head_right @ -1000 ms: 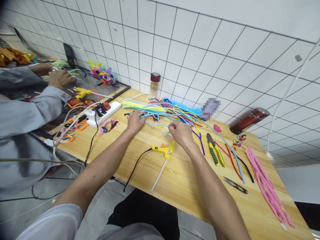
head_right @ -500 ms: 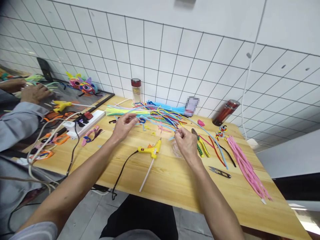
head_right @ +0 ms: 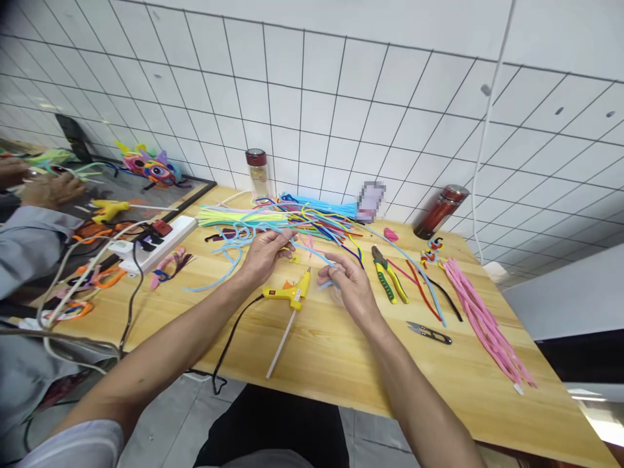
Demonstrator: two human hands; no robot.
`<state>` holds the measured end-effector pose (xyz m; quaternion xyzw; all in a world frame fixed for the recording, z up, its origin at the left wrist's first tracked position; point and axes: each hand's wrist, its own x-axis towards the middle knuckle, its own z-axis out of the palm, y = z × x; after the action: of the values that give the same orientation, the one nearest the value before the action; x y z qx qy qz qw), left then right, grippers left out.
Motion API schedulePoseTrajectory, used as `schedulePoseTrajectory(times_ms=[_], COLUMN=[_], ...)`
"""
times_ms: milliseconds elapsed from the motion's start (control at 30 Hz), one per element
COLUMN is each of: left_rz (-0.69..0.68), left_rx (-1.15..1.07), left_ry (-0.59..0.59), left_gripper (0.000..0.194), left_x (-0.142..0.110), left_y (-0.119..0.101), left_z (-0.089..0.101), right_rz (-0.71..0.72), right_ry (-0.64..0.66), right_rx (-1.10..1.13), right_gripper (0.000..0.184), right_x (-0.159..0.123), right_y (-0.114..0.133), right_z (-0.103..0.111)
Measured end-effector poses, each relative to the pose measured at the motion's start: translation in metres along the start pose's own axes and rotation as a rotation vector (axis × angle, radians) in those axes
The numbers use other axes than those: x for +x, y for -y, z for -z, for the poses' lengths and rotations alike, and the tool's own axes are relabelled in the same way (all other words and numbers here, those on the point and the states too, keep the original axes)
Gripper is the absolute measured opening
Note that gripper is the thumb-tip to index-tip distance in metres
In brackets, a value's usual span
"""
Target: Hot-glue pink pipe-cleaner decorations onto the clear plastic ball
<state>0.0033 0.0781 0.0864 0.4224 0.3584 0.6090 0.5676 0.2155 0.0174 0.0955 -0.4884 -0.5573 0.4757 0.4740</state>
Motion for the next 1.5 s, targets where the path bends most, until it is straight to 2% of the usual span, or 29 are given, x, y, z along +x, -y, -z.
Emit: schedulePoseTrajectory(times_ms=[67, 167, 233, 333, 433, 633, 800, 967, 1133, 1300, 1400, 1500], left_rz=[0.042, 0.109, 0.171, 0.248, 0.274, 0.212, 0.179, 0.106, 0.125, 0.077, 0.07, 0.056], left_rx=[-0.086, -0.224, -0.309, -0.392, -0.415, -0.3, -0.165, -0.058, -0.083, -0.158, -0.114, -0.057], left_ry=[-0.012, -0.047, -0.071, -0.102, -0.109, -0.007, 0.098, -0.004, -0.027, -0.061, -0.057, -0.041], left_gripper=[0.046, 0.039, 0.033, 0.023, 0.022, 0.04, 0.054, 0.057, 0.058, 0.059, 0.055, 0.051], left_x=[0.0, 0.001, 0.002, 0.003, 0.004, 0.001, -0.003, -0.005, -0.003, -0.002, -0.007, -0.016], left_y=[0.004, 0.008, 0.009, 0.009, 0.009, 0.014, 0.018, 0.026, 0.026, 0.017, 0.018, 0.023], left_z=[0.001, 0.004, 0.006, 0.008, 0.01, 0.017, 0.015, 0.009, 0.009, 0.015, 0.011, 0.003], right_rz=[-0.093, -0.134, -0.065, 0.115, 0.196, 0.054, -0.073, -0.157, -0.147, -0.057, 0.09, 0.153], right_ry=[0.068, 0.098, 0.086, 0.06, 0.089, 0.128, 0.173, 0.307, 0.382, 0.346, 0.222, 0.151], right_rx=[0.108, 0.036, -0.114, -0.348, -0.434, -0.301, -0.137, 0.008, -0.036, -0.226, -0.473, -0.602], right_gripper=[0.054, 0.053, 0.048, 0.043, 0.043, 0.051, 0.056, 0.062, 0.063, 0.058, 0.043, 0.041], right_x=[0.001, 0.0, -0.003, -0.007, -0.009, -0.009, -0.01, -0.016, -0.022, -0.014, -0.012, -0.016], right_y=[0.0, -0.004, -0.008, -0.015, -0.021, -0.028, -0.032, -0.03, -0.032, -0.026, -0.012, 0.003], right_z=[-0.002, -0.004, -0.005, -0.009, -0.013, -0.009, -0.004, -0.012, -0.019, -0.002, 0.006, 0.002])
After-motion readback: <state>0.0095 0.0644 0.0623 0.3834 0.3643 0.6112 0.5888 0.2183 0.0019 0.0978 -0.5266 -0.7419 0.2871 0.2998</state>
